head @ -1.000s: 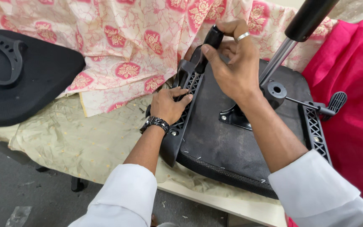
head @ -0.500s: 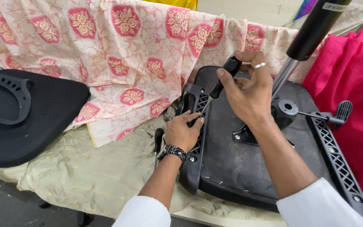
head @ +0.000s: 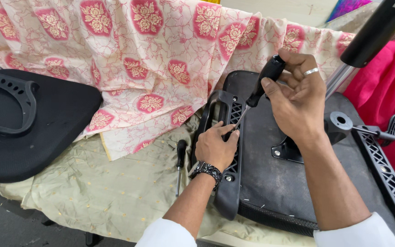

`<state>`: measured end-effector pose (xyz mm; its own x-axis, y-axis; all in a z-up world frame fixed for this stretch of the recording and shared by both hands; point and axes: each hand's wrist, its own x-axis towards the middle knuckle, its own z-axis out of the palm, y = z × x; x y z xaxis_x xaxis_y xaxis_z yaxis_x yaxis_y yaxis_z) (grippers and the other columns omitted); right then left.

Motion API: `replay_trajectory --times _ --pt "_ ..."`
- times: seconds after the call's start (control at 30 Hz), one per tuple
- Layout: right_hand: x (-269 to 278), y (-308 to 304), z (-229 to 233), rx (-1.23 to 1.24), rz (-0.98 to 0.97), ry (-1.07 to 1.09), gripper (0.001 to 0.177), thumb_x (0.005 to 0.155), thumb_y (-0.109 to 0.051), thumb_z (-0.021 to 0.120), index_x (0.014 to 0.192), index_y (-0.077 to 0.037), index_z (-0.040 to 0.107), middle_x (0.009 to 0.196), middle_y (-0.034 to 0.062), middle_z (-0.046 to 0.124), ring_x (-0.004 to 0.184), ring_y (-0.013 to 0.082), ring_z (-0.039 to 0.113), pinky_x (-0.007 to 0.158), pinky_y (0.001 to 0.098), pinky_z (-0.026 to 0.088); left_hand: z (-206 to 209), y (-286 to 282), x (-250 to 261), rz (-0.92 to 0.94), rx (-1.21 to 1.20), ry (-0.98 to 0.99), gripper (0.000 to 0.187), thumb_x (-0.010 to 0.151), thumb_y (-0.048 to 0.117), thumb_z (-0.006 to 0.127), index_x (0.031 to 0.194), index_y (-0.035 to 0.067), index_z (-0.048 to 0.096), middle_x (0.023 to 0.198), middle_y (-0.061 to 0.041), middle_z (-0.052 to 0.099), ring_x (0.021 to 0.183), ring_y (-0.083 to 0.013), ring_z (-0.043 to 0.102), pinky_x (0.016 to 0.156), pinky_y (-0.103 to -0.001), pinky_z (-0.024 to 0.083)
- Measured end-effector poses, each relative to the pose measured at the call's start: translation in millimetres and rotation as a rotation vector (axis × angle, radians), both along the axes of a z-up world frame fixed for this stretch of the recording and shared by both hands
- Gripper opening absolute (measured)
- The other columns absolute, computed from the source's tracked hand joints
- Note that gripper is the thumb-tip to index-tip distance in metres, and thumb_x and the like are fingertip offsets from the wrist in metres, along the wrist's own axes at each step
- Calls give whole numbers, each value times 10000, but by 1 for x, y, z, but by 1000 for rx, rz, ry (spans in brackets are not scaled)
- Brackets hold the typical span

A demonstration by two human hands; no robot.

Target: The person attaches a chair armrest to the underside of an office chair seat using a screwdriver. They align the armrest, insert screws, and tighten them to secure the part to the seat base.

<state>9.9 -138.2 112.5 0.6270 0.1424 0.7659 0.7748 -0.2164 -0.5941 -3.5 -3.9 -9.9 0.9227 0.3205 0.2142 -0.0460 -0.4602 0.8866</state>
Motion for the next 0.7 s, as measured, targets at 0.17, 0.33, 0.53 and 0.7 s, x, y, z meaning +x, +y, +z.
replay_trajectory --times 0.17,0.33,0.53,0.7 --pt "-6 8 -5 -41 -153 -61 434 965 44 781 1265 23 466 1150 113 604 1059 152 657 840 270 619 1 0 -1 -2 -17 -12 298 807 394 730 1078 297 807 1348 -27 671 1101 -307 694 926 -425 554" --pt "-10 8 -1 71 -18 21 372 919 16 675 1214 -13 450 1158 45 620 1053 101 677 913 226 627 3 2 -1 -8 -25 14 296 811 396 730 1085 310 805 1360 -14 664 1073 -287 710 906 -414 566" --pt "-11 1 -7 -87 -177 -118 370 1072 58 746 1332 42 483 1201 143 621 1113 167 679 897 286 671 4 1 -1 -28 -45 63 291 811 398 732 1083 324 802 1383 14 654 1035 -261 726 882 -402 577" --pt "-4 2 -14 -40 -78 -84 366 1049 23 670 1349 24 460 1246 95 628 1130 147 703 928 274 654 2 1 0 -15 -18 33 292 810 402 734 1081 319 803 1374 9 657 1054 -266 718 886 -403 576"
